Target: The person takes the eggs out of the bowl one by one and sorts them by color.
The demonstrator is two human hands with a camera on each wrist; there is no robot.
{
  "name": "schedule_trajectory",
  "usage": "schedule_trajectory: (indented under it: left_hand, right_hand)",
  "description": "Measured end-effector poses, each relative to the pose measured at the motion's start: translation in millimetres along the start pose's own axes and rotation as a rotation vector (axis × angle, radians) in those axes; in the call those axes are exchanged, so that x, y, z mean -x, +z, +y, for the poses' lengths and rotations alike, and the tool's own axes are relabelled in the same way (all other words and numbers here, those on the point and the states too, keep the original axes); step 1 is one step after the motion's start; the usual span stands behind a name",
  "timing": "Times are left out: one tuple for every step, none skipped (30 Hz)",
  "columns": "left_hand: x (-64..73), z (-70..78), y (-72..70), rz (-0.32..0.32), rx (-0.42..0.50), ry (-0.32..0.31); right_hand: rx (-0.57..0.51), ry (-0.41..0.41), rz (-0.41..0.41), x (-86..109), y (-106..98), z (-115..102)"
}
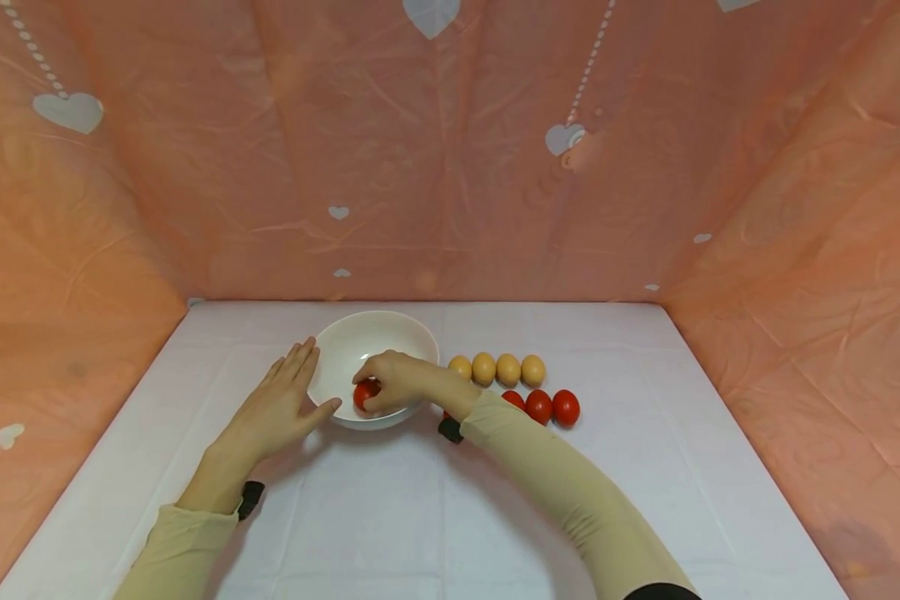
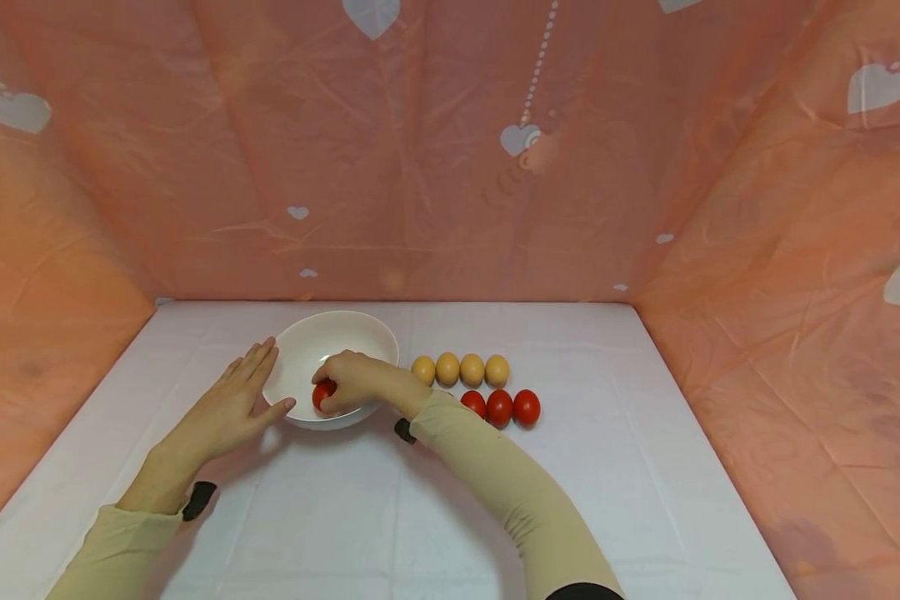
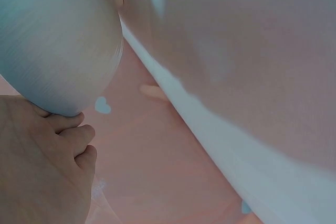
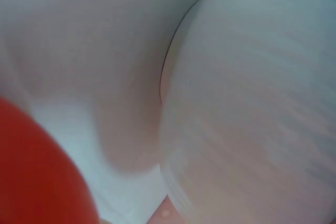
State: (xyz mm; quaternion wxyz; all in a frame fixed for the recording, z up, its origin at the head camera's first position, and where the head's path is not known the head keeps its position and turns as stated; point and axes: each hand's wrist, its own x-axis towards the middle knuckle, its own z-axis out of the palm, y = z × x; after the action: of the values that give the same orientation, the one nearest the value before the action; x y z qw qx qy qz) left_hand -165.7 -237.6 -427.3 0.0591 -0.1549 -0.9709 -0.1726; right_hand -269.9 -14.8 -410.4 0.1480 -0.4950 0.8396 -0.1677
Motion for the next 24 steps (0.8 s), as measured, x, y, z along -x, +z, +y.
schedule_trajectory:
  left_hand:
    - [0.0, 0.2, -0.2, 0.000, 0.001, 0.000]
    - [0.0, 0.2, -0.3, 0.001, 0.001, -0.001]
    - [0.1, 0.2, -0.3, 0.001, 0.001, -0.001]
    - [0.0, 0.4, -0.2, 0.002, 0.002, 0.000]
    - [-0.1, 0.4, 0.0, 0.004, 0.000, 0.000]
    - [0.0, 0.5, 0.1, 0.003, 0.000, -0.001]
    - [0.0, 0.8, 0.0, 0.000, 0.001, -0.004]
    - [-0.1, 0.8, 0.1, -0.003, 0.001, -0.006]
    - [-0.3, 0.8, 0.0, -0.008, 0.001, -0.008]
    - [-0.5, 0.6, -0.2, -0.012, 0.001, -0.010]
    - [-0.6, 0.5, -0.5, -0.016, 0.002, -0.014]
    - [-0.7, 0.7, -0.8, -0.020, 0.004, -0.017]
    - [-0.8, 0.4, -0.8, -0.021, 0.003, -0.019]
    - [-0.9, 0.2, -0.9, -0.022, 0.002, -0.020]
    - [-0.9, 0.1, -1.0, -0.022, 0.002, -0.021]
    - [-0.9, 0.1, -1.2, -0.021, 0.001, -0.021]
    - [-0.9, 0.1, -1.3, -0.021, 0.000, -0.022]
    - [-1.0, 0.2, -1.4, -0.022, -0.002, -0.022]
    - [-1.0, 0.3, -1.5, -0.022, -0.003, -0.023]
    - [-0.9, 0.6, -1.6, -0.022, -0.004, -0.023]
    - [-1.0, 0.8, -1.7, -0.022, -0.005, -0.023]
    - [-1.0, 1.2, -1.9, -0.022, -0.006, -0.023]
    - [-1.1, 1.5, -2.1, -0.021, -0.008, -0.023]
    - [-1.1, 1.9, -2.2, -0.021, -0.009, -0.022]
  right_hand:
    - [-0.003, -0.004, 0.005, 0.3, 0, 0]
    - [-0.003, -0.009, 0.012, 0.6, -1, 0]
    - [-0.002, -0.014, 0.017, 1.0, -1, 0]
    - [-0.001, -0.020, 0.022, 1.4, -2, 0]
    - [0.001, -0.028, 0.027, 2.0, -3, 0]
    - [0.002, -0.034, 0.035, 2.7, -4, -1]
    - [0.002, -0.039, 0.042, 3.7, -5, -1]
    - [0.001, -0.047, 0.051, 4.9, -6, -2]
    - [-0.007, -0.053, 0.061, 6.3, -8, -3]
    - [-0.014, -0.059, 0.071, 7.9, -9, -3]
    - [-0.022, -0.067, 0.083, 9.4, -11, -4]
    - [-0.032, -0.073, 0.094, 11.3, -12, -5]
    - [-0.045, -0.081, 0.103, 13.0, -13, -5]
    - [-0.054, -0.090, 0.113, 14.8, -15, -5]
    - [-0.065, -0.097, 0.124, 16.5, -15, -4]
    - [-0.075, -0.106, 0.135, 18.1, -16, -4]
    - [-0.087, -0.115, 0.145, 20.2, -17, -4]
    - [-0.101, -0.123, 0.154, 22.5, -19, -4]
    - [-0.113, -0.133, 0.165, 24.7, -20, -3]
    - [-0.121, -0.142, 0.176, 26.9, -21, -3]
    - [-0.134, -0.152, 0.188, 29.3, -22, -3]
    - [-0.144, -0.162, 0.200, 31.9, -23, -2]
    - [-0.151, -0.170, 0.211, 34.6, -24, -2]
    - [-0.156, -0.178, 0.225, 37.1, -25, -2]
